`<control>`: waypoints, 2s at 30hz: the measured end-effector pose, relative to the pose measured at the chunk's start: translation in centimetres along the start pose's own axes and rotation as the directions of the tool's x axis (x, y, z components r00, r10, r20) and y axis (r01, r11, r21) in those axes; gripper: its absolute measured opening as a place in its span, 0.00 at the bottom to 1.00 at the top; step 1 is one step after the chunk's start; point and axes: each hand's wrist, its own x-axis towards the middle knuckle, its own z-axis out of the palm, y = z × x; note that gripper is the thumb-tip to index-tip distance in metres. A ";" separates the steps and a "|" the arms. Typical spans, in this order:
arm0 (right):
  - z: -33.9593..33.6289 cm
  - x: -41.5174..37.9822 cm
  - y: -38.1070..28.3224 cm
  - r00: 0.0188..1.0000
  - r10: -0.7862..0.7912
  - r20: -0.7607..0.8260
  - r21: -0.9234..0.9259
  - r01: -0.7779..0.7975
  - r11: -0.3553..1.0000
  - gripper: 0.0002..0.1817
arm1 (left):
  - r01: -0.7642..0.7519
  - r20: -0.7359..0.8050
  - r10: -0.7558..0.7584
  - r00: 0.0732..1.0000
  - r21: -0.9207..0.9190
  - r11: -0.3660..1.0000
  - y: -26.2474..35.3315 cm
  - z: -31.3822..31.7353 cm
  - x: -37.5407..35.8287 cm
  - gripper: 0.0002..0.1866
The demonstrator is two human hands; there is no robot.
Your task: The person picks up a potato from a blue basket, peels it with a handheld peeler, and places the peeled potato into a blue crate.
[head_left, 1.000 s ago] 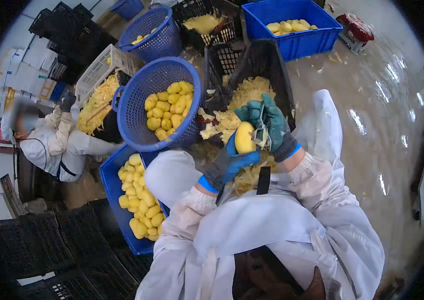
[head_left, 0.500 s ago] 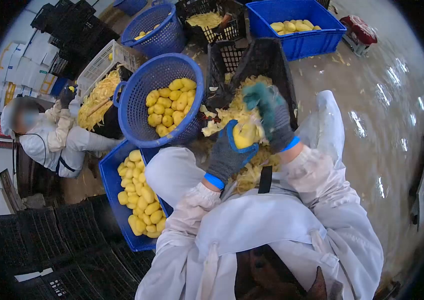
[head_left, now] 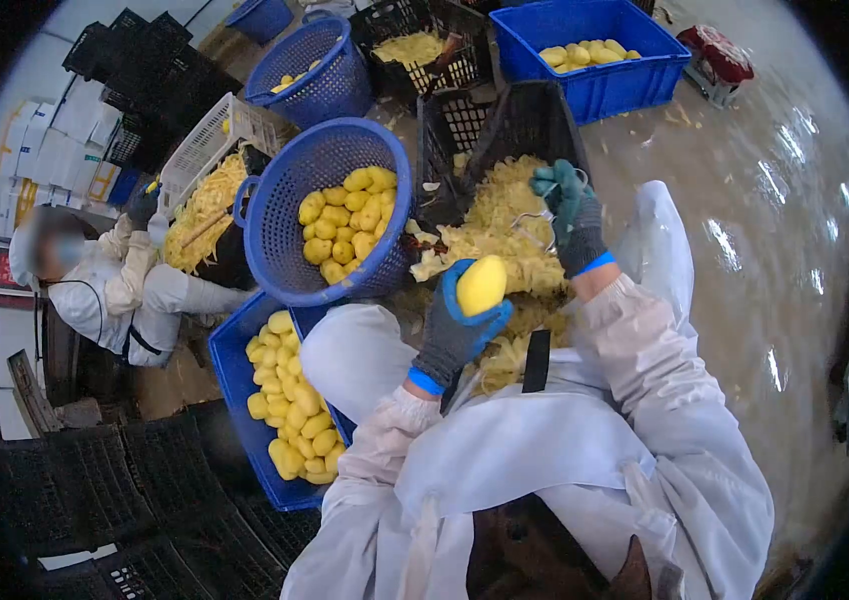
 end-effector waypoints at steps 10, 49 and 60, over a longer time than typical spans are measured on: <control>6.2 -3.4 -2.0 0.987 0.108 0.122 0.169 -0.128 0.977 0.12 | 0.563 0.485 -0.324 0.813 -0.796 0.223 2.7 -0.4 -0.6 0.25; 7.2 -3.8 -2.3 0.995 0.042 0.093 0.192 -0.059 0.980 0.16 | 0.525 0.481 -0.366 0.796 -0.851 0.024 4.2 -3.0 -0.2 0.28; 6.9 -5.5 -1.7 0.951 0.040 0.306 -0.094 -0.012 0.996 0.17 | 0.423 0.392 -0.171 0.904 -0.875 0.235 3.6 -1.9 0.1 0.25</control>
